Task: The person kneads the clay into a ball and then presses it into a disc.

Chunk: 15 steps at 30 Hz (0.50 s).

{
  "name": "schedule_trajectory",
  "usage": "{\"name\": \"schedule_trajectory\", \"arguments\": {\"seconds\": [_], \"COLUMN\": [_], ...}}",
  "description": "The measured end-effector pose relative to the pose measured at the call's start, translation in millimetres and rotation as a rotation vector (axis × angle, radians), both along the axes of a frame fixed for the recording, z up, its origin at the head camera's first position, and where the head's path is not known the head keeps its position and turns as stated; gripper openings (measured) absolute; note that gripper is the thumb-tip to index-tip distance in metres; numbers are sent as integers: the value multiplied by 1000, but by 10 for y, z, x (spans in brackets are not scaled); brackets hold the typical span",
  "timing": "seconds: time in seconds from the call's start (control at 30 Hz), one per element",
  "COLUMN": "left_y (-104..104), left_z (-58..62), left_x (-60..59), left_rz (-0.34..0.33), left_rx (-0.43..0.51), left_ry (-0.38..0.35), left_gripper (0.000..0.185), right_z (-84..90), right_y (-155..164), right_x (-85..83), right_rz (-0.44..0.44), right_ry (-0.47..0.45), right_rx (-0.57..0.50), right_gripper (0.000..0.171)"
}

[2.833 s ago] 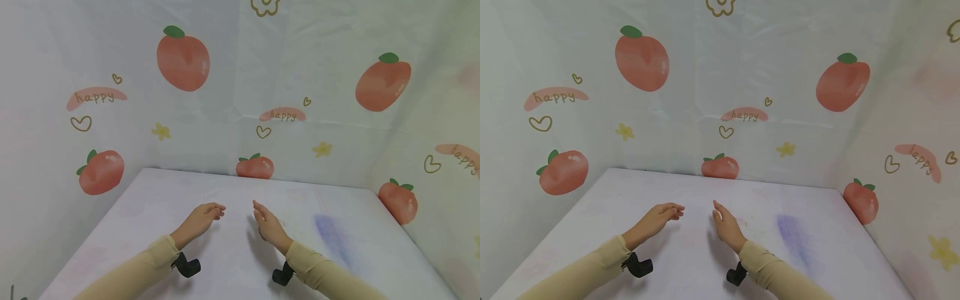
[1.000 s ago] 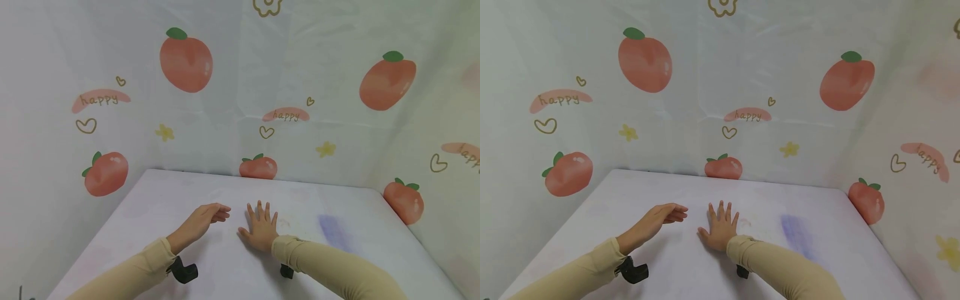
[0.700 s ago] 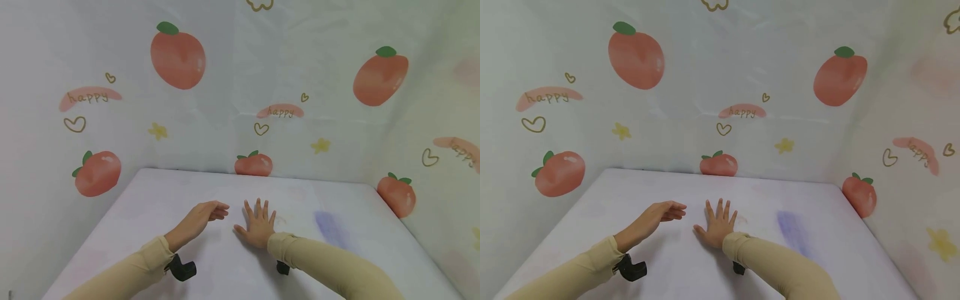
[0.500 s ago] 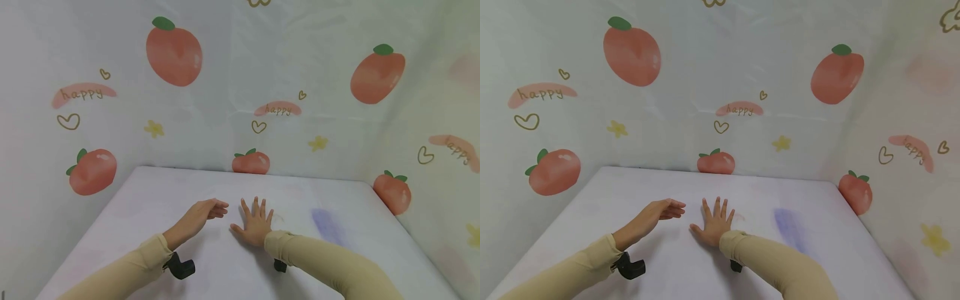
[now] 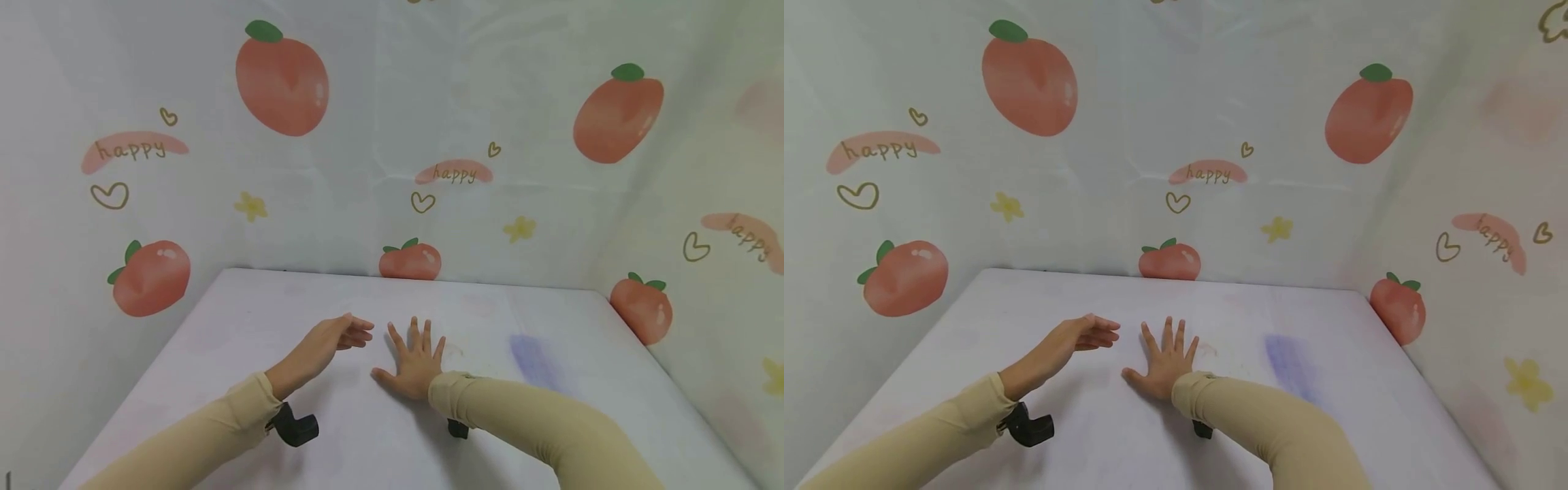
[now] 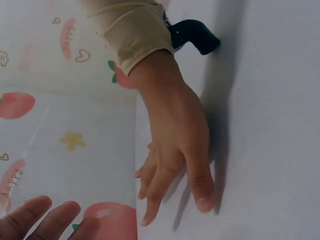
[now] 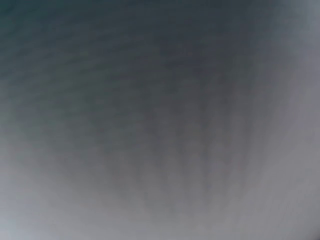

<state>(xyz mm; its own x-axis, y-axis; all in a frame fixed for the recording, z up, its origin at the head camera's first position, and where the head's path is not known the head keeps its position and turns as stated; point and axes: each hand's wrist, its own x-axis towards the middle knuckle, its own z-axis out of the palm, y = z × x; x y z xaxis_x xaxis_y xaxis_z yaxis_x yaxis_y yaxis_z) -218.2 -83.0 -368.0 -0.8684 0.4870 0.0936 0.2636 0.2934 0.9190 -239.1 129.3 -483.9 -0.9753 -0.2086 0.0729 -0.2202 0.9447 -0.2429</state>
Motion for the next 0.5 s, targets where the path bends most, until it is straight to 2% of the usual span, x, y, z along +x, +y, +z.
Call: {"name": "schedule_trajectory", "arguments": {"seconds": [0.2, 0.5], "left_y": [-19, -31], "left_z": [71, 74], "left_x": [12, 26], "left_rz": [8, 25], "left_rx": [16, 35], "left_ry": [10, -25], "left_gripper": [53, 52], "right_z": [20, -14], "right_y": [-28, -47], "right_x": [6, -34], "right_rz": [8, -5], "right_ry": [2, -50], "right_rx": [41, 101], "right_gripper": [94, 99]}}
